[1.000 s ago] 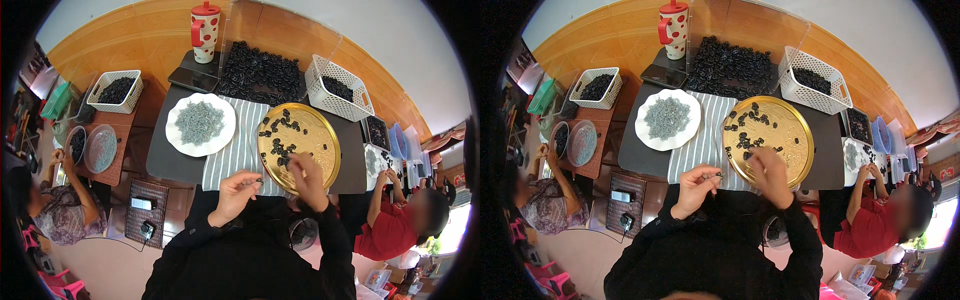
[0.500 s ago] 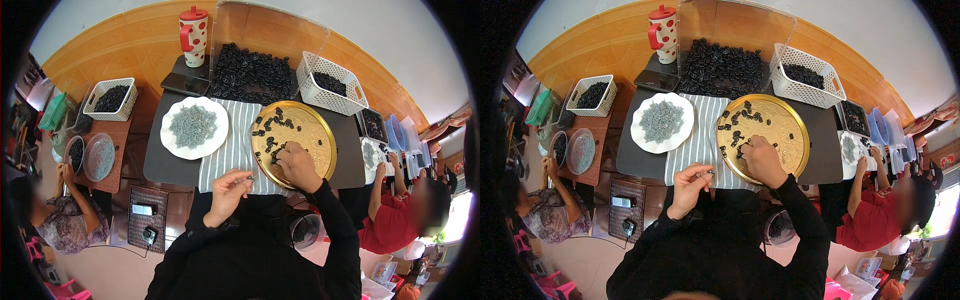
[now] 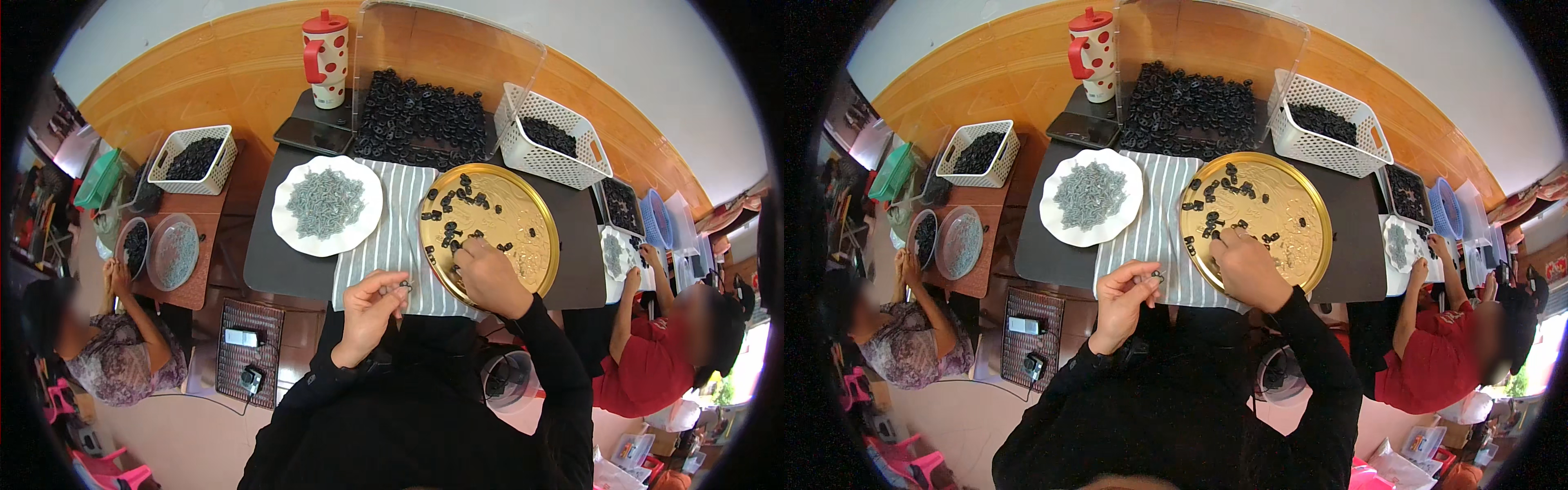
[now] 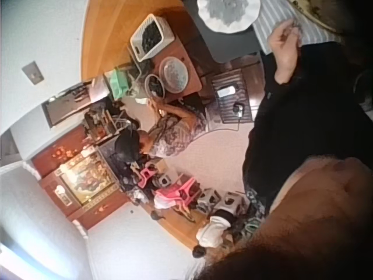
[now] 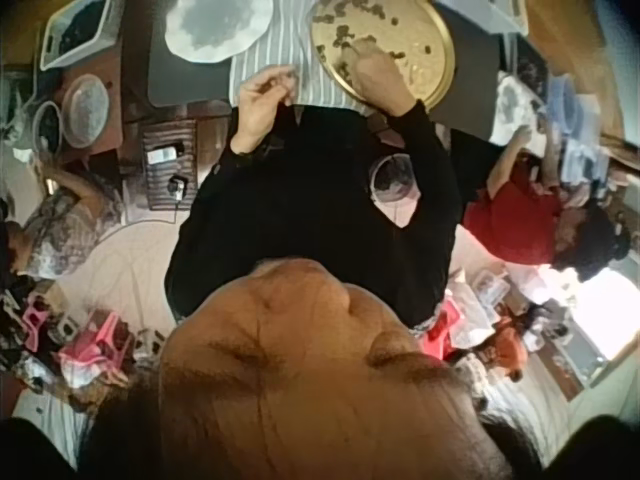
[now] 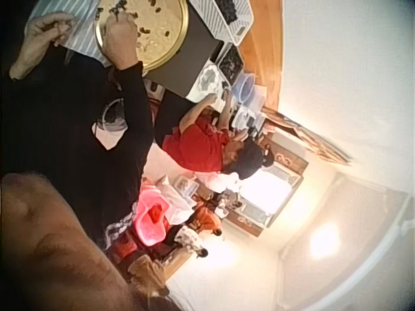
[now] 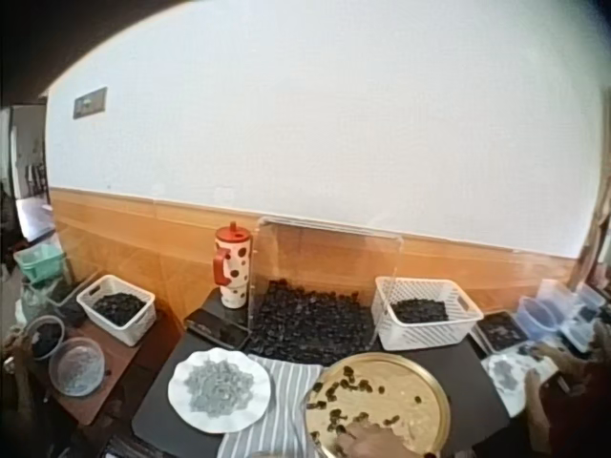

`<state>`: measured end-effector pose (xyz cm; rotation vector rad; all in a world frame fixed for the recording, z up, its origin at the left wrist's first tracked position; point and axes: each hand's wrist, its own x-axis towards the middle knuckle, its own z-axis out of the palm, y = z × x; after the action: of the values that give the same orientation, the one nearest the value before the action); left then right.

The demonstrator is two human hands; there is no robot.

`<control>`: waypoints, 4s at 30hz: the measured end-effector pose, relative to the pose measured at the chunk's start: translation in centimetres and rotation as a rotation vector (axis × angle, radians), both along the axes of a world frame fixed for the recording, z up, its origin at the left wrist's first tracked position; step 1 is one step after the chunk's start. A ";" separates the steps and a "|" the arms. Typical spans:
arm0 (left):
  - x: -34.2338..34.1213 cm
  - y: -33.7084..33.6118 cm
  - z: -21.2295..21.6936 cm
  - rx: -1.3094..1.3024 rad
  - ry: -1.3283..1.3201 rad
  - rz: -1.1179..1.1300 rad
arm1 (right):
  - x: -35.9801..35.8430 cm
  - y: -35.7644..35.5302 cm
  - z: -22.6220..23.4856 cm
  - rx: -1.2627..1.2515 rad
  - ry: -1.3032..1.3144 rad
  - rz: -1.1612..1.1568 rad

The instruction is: The person repeatedly picks up small black plastic pieces from a round tray and assembles them together by hand.

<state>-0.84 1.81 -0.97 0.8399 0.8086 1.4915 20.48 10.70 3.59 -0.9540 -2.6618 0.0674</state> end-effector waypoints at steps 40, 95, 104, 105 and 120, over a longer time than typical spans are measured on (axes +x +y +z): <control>0.2 -0.2 0.6 -0.072 0.019 -0.109 | -4.7 -6.3 -2.7 -0.930 1.077 -0.136; 0.9 -0.4 -0.1 -0.022 -0.085 -0.213 | -4.7 -8.6 -3.1 -0.475 1.070 -0.083; 1.5 -0.9 -0.1 0.028 -0.095 -0.173 | -5.3 -9.4 -2.9 -0.347 1.084 -0.137; 1.7 -1.0 -0.1 0.030 -0.101 -0.164 | -5.3 -9.4 -2.9 -0.346 1.083 -0.138; 2.0 -1.3 0.1 -0.019 0.085 -0.192 | -4.3 -9.8 -1.4 -0.676 1.300 -0.243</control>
<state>1.16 0.56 -0.88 0.9444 0.7802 1.2841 16.13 0.95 2.18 -0.8989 -1.2903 1.1366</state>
